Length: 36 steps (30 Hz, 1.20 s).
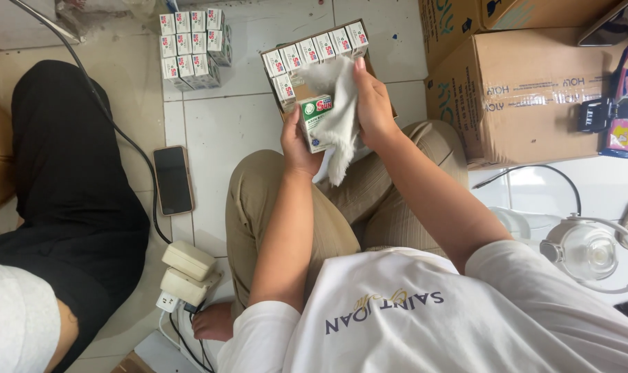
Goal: Cleaning small product boxes with a cloth and organizing them into a larger container
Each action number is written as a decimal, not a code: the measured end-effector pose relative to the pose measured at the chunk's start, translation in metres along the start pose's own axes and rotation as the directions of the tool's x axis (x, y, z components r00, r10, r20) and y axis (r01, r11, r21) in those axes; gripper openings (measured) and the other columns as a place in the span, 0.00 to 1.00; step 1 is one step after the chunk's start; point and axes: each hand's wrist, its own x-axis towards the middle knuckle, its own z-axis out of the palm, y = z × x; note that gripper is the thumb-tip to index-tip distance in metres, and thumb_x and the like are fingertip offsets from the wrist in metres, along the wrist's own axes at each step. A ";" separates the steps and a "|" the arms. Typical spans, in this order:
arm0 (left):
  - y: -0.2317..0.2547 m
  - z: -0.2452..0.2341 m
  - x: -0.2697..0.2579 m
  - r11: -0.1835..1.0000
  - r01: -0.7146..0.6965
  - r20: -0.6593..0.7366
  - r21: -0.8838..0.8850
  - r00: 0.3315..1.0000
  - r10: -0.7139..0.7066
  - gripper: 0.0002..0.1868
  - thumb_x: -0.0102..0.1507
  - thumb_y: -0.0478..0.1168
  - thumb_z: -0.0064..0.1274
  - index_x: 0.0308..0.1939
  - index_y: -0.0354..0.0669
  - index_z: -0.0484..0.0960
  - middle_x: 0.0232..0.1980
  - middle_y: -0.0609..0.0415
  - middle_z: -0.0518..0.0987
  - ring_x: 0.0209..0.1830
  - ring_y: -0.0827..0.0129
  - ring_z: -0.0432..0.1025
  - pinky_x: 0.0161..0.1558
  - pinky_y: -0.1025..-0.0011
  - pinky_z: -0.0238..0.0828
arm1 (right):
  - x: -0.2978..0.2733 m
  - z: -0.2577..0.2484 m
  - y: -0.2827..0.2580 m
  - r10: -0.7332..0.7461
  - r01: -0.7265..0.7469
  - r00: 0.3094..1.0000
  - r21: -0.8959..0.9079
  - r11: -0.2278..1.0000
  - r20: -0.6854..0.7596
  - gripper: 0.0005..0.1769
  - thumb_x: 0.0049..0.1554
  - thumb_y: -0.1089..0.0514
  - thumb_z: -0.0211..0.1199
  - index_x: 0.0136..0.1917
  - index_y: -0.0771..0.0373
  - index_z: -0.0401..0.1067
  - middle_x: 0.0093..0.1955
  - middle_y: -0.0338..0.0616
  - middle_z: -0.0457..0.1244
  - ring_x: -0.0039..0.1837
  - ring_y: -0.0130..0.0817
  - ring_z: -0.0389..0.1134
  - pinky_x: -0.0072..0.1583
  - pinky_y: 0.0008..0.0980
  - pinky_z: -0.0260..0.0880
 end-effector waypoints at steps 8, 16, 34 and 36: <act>0.002 0.005 -0.004 0.998 0.028 0.087 0.060 0.996 -0.033 0.22 0.62 0.47 0.55 0.55 0.35 0.79 0.50 0.47 0.82 0.46 0.62 0.75 0.49 0.65 0.66 | -0.021 -0.017 0.005 -0.135 0.140 0.988 -0.063 0.988 0.073 0.32 0.64 0.35 0.44 0.57 0.67 0.69 0.54 0.48 0.64 0.52 0.29 0.62 0.57 0.31 0.65; -0.015 -0.027 0.012 0.993 -0.095 0.107 0.066 0.990 0.088 0.22 0.64 0.47 0.59 0.58 0.38 0.82 0.54 0.37 0.82 0.53 0.49 0.78 0.58 0.52 0.75 | -0.036 -0.006 -0.001 -0.514 0.564 0.814 -0.151 0.812 0.270 0.24 0.72 0.42 0.46 0.50 0.61 0.74 0.49 0.42 0.68 0.54 0.30 0.67 0.58 0.36 0.70; -0.003 0.003 -0.004 0.984 -0.030 0.065 0.174 0.998 0.019 0.15 0.60 0.45 0.64 0.45 0.40 0.80 0.37 0.38 0.84 0.32 0.50 0.81 0.24 0.65 0.77 | -0.039 -0.017 0.001 -0.753 0.863 0.490 -0.370 0.345 0.440 0.20 0.73 0.55 0.48 0.45 0.70 0.70 0.56 0.56 0.65 0.58 0.53 0.64 0.63 0.45 0.61; -0.004 -0.001 -0.002 0.982 -0.028 0.068 0.188 0.998 0.016 0.16 0.59 0.44 0.64 0.45 0.39 0.80 0.36 0.37 0.83 0.31 0.50 0.81 0.24 0.66 0.74 | -0.042 -0.015 0.000 -0.768 0.857 0.495 -0.374 0.355 0.407 0.19 0.73 0.55 0.49 0.45 0.70 0.70 0.55 0.55 0.65 0.58 0.51 0.64 0.62 0.44 0.61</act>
